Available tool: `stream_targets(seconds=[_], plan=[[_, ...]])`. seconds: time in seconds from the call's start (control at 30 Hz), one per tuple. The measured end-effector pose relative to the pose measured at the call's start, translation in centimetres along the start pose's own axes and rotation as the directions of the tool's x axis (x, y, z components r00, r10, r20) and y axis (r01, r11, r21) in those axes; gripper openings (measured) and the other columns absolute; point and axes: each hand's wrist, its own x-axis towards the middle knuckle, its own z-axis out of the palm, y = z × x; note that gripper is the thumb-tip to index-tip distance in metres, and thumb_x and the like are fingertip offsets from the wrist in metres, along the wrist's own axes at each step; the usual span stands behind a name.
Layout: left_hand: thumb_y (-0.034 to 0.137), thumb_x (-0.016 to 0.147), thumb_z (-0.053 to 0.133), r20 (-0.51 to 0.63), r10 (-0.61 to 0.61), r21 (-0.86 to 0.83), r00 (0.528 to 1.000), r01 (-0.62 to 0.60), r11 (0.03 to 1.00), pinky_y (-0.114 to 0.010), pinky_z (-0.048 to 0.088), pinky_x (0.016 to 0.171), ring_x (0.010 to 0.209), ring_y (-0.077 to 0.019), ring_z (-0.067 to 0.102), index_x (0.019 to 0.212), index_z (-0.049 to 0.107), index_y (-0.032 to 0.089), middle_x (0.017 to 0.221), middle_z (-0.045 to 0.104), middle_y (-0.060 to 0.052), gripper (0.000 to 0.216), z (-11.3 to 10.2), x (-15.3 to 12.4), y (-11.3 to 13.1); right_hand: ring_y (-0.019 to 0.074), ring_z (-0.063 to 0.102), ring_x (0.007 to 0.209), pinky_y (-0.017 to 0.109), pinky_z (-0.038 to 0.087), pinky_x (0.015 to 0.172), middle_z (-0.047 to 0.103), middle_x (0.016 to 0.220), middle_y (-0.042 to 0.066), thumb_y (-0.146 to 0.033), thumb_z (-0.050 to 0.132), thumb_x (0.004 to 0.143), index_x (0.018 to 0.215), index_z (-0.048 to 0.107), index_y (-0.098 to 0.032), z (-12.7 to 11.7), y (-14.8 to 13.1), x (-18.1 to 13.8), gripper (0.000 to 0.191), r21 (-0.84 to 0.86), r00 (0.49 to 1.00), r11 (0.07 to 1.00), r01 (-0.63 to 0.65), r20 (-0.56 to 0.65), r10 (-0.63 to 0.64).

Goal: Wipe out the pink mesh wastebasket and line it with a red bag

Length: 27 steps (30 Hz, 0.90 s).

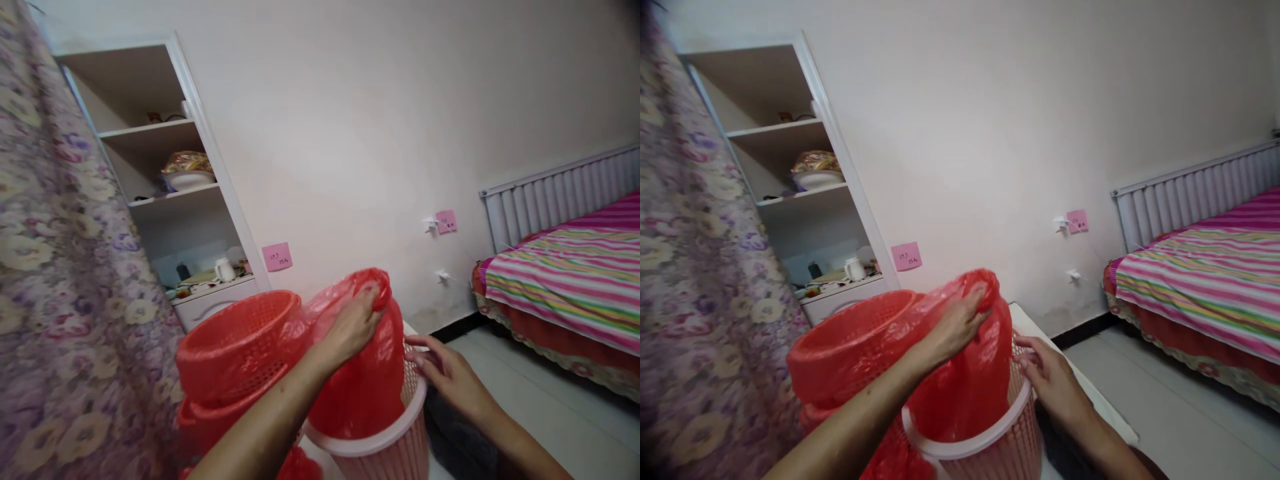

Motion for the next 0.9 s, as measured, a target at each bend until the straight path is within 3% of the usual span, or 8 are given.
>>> stream_targets(seconds=[0.1,0.2,0.37,0.47,0.6,0.73,0.83,0.9], plan=[[0.035,0.091,0.043,0.136,-0.061,0.018,0.989,0.06,0.998,-0.041,0.049,0.087,0.091,-0.0253,0.065,0.109,0.06,0.015,0.103,0.07,-0.013,0.032,2.2,-2.3,-1.0,0.0218,0.068,0.089,0.039,0.056,0.078,0.069,0.102,0.008,-0.047,0.056,0.088,0.112,0.057,-0.019,-1.1,-0.1,0.3,0.037,-0.032,0.997,0.999,-0.016,-0.082,0.013],[0.04,0.092,0.04,0.246,-0.115,-0.008,0.962,0.12,0.993,-0.038,0.052,0.087,0.093,-0.024,0.067,0.114,0.058,0.016,0.106,0.072,-0.012,0.037,4.4,-4.3,-1.0,0.0173,0.063,0.067,0.034,0.052,0.062,0.065,0.085,0.002,-0.056,0.053,0.087,0.115,0.054,-0.019,-1.4,-1.5,0.9,0.047,-0.039,0.997,0.998,-0.057,-0.046,0.055],[0.044,0.087,0.049,0.321,-0.186,0.043,0.929,0.181,0.982,-0.054,0.05,0.097,0.114,-0.0378,0.063,0.127,0.053,0.012,0.126,0.064,-0.022,0.052,6.9,-6.6,0.5,0.022,0.062,0.073,0.039,0.046,0.073,0.069,0.087,0.005,-0.063,0.058,0.08,0.111,0.064,-0.021,-1.1,-3.4,2.9,0.053,-0.431,1.0,0.902,-0.019,-0.011,0.016],[0.038,0.086,0.05,0.365,-0.146,0.146,0.92,0.098,0.984,-0.064,0.05,0.094,0.115,-0.044,0.061,0.136,0.049,0.015,0.137,0.057,-0.022,0.055,7.2,-7.3,1.4,0.0236,0.06,0.073,0.039,0.041,0.074,0.071,0.082,0.004,-0.046,0.075,0.067,0.104,0.071,-0.022,-0.9,-3.0,4.3,0.044,-0.49,0.999,0.872,-0.019,-0.051,-0.007],[0.033,0.086,0.052,0.445,-0.145,0.232,0.884,0.043,0.972,-0.067,0.05,0.09,0.112,-0.046,0.063,0.146,0.039,0.019,0.142,0.054,-0.022,0.063,6.3,-8.4,1.5,0.0176,0.056,0.065,0.033,0.039,0.068,0.067,0.07,-0.001,-0.022,0.067,0.065,0.086,0.073,-0.022,-1.3,-1.8,5.7,0.022,-0.315,0.995,0.949,0.013,-0.088,-0.043],[0.04,0.079,0.065,0.34,-0.258,0.22,0.904,0.19,0.957,-0.06,0.047,0.1,0.12,-0.042,0.059,0.148,0.036,0.025,0.138,0.061,-0.017,0.076,4.1,-10.7,-0.4,0.0141,0.06,0.062,0.029,0.045,0.058,0.069,0.084,0.0,-0.028,0.063,0.072,0.103,0.063,-0.02,-2.8,-0.4,5.6,0.032,0.06,0.977,0.998,-0.036,-0.207,0.048],[0.04,0.083,0.064,0.248,-0.251,0.129,0.936,0.225,0.966,-0.05,0.052,0.095,0.107,-0.0312,0.067,0.127,0.058,0.03,0.117,0.073,-0.006,0.046,2.1,-12.5,-2.6,0.0133,0.065,0.063,0.028,0.053,0.061,0.072,0.083,0.0,-0.024,0.068,0.07,0.103,0.06,-0.021,-3.6,1.3,4.8,0.035,0.371,0.965,0.925,-0.078,-0.203,0.163],[0.039,0.086,0.062,0.209,-0.24,0.108,0.948,0.221,0.969,-0.046,0.053,0.091,0.102,-0.0265,0.068,0.116,0.062,0.029,0.112,0.073,-0.003,0.032,1.1,-13.5,-4.0,0.0146,0.07,0.072,0.029,0.057,0.071,0.075,0.086,0.002,-0.018,0.071,0.066,0.098,0.062,-0.021,-3.5,2.3,4.1,0.033,0.519,0.971,0.849,-0.096,-0.14,0.196]])
